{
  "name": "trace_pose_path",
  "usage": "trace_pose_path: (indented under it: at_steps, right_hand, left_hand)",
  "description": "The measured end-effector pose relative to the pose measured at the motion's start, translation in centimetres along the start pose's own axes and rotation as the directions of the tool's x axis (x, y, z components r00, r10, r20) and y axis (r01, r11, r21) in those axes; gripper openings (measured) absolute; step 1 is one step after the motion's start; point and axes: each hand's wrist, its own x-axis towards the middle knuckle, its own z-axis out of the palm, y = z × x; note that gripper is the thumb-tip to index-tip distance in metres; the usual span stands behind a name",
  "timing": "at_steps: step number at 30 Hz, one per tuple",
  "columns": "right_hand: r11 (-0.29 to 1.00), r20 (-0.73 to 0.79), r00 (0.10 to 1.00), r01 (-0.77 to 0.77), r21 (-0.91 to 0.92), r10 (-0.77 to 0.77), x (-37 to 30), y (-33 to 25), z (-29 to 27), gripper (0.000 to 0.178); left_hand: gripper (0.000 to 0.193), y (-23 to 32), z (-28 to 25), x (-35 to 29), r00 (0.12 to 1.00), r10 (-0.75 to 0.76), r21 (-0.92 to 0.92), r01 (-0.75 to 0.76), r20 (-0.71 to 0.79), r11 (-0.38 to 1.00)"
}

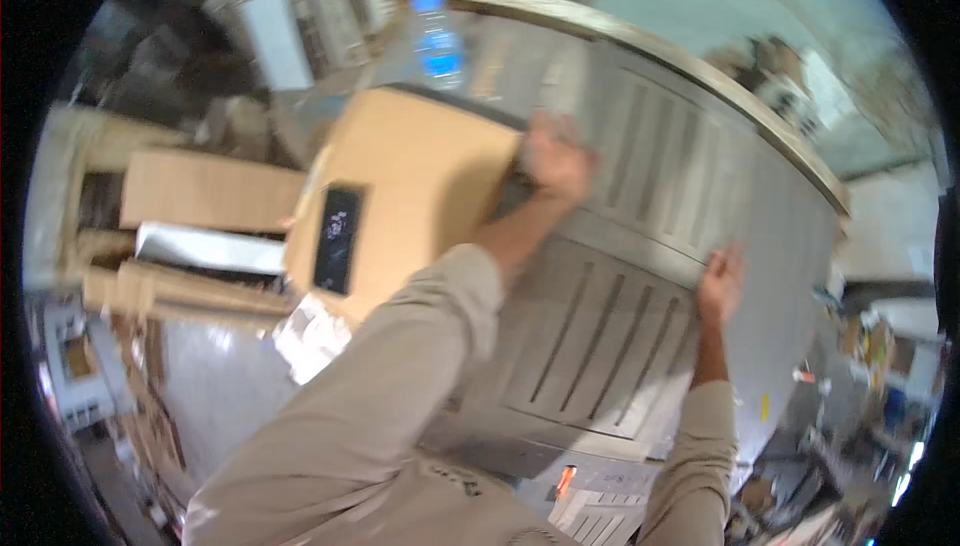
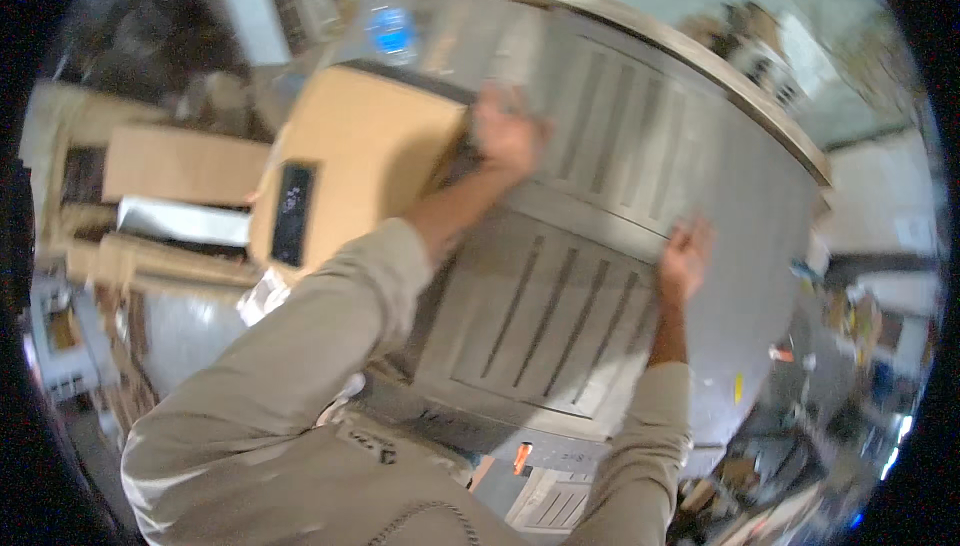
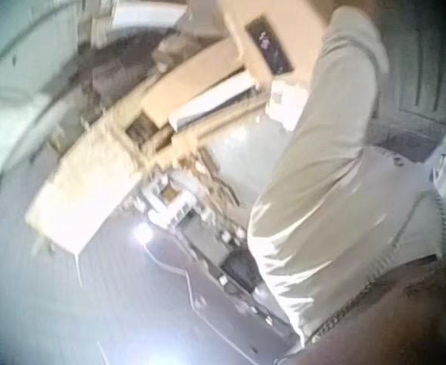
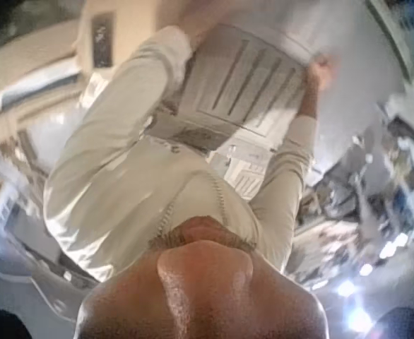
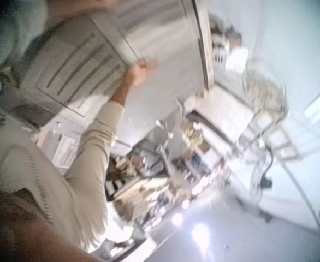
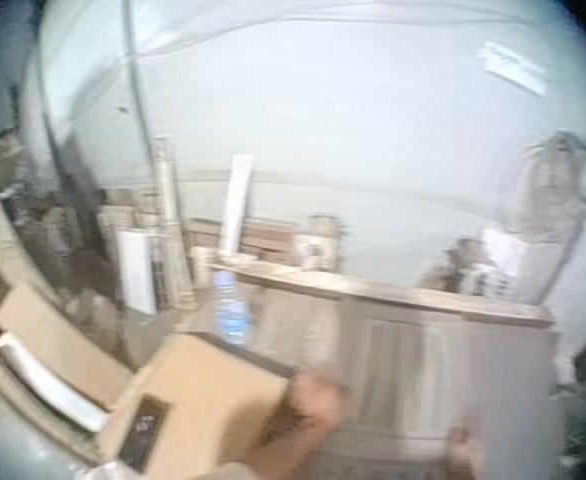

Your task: The recorder is cleaning and inspecting wooden furniture panels in a workshop environment.

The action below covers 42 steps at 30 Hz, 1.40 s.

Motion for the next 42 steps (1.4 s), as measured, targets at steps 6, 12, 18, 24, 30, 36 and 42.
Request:
trace_pose_path:
  at_steps: [6,12,18,24,30,36,42]
  right_hand:
    - [0.997,-0.049,0.996,0.074,0.017,-0.073,-0.8,0.2,0.5,0.056]
    - [0.996,-0.059,0.994,0.087,-0.021,-0.088,-0.4,2.8,0.8,0.057]
    - [0.541,0.156,0.987,-0.157,0.826,0.049,1.1,5.3,-0.2,0.059]
    - [0.224,0.174,0.983,-0.156,0.962,-0.060,-13.1,4.6,-10.9,0.064]
    - [0.191,0.274,0.778,-0.200,0.961,-0.565,-29.7,-4.3,-21.2,0.085]
    - [0.700,0.385,0.806,0.050,0.712,-0.449,-24.9,4.6,-21.7,0.061]
    - [0.910,0.880,0.281,-0.050,0.412,-0.384,-18.2,7.7,-20.0,0.052]
  left_hand:
    - [0.042,8.3,-3.2,-19.6,0.779,-0.316,0.809,-0.585,0.541,-0.058]
    - [0.058,23.4,-12.8,-36.6,0.927,-0.081,0.788,-0.355,0.366,-0.504]
    - [0.068,35.5,-24.4,-31.1,0.930,0.324,0.556,0.364,-0.174,-0.747]
    - [0.034,36.3,-5.9,-37.0,0.975,0.138,0.834,0.220,-0.173,-0.506]
    - [0.025,20.7,6.0,-40.3,0.883,-0.435,0.907,-0.316,0.174,-0.279]
    - [0.029,11.7,-1.3,-37.9,0.926,-0.373,0.996,0.075,-0.049,0.056]
    - [0.059,7.0,-10.4,-35.3,0.979,0.104,0.727,-0.056,0.174,-0.684]
